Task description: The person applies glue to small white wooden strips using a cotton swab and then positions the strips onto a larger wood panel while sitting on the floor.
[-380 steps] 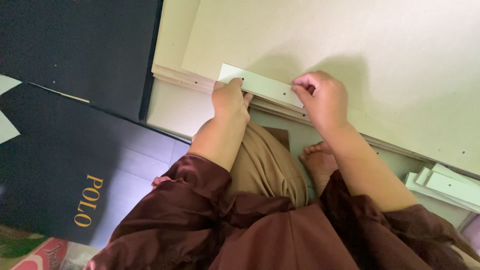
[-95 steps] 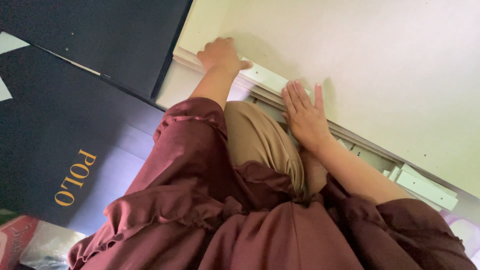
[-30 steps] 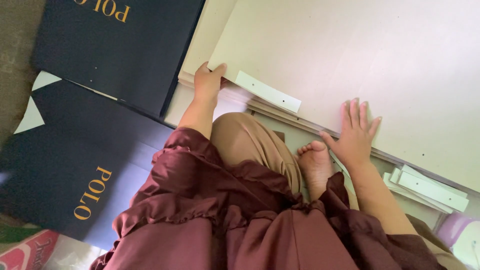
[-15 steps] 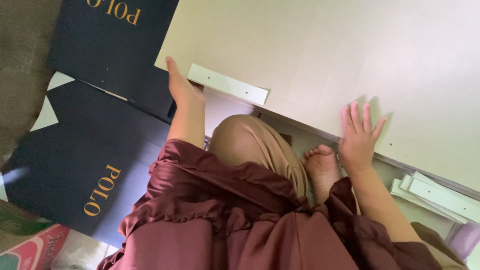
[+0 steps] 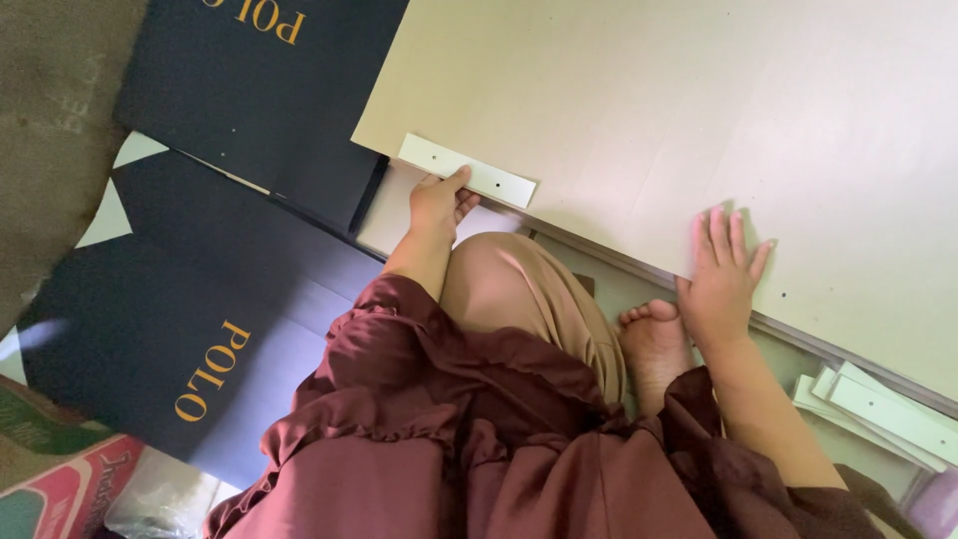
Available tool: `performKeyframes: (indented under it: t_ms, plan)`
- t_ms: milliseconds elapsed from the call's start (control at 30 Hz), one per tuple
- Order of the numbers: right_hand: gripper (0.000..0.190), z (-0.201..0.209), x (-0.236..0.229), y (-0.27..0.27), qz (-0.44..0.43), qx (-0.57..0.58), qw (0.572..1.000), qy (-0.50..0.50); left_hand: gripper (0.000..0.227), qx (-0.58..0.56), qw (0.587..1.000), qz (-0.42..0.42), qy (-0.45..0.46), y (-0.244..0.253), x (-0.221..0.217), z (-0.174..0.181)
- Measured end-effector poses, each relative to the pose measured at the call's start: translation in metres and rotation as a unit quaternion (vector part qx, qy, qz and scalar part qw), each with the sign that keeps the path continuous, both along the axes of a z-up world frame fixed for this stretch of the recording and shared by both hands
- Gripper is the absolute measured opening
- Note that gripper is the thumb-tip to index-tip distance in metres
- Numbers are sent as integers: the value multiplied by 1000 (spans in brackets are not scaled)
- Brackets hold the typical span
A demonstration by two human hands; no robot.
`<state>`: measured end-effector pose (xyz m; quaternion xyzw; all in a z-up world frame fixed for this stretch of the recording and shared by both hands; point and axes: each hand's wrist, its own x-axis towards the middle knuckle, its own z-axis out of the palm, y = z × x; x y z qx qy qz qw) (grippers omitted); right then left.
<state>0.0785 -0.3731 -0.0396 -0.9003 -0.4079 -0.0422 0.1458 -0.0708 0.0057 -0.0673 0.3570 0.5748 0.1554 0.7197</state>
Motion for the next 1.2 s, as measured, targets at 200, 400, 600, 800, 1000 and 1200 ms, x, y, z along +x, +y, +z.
performKeyframes:
  t_ms: [200, 400, 600, 800, 1000, 1200]
  plan:
    - [76, 29, -4, -29, -47, -52, 995, 66, 22, -57, 993, 84, -54, -5, -1, 48]
    - [80, 25, -10, -84, -23, -20, 1000, -9, 28, -70, 979, 187, -37, -1, -4, 44]
    - [12, 30, -16, -149, -32, 54, 993, -97, 50, -81, 964, 253, -11, 12, -26, 32]
    - [11, 56, -26, -232, -105, 44, 991, -74, 18, 91, 983, 158, -25, 0, -48, 37]
    - [21, 58, -39, -262, -108, 2, 994, 22, 12, 324, 942, -17, -83, -114, -23, 157]
    - [32, 36, -59, -182, -8, -93, 995, -37, 8, 329, 887, -224, -233, -252, 3, 170]
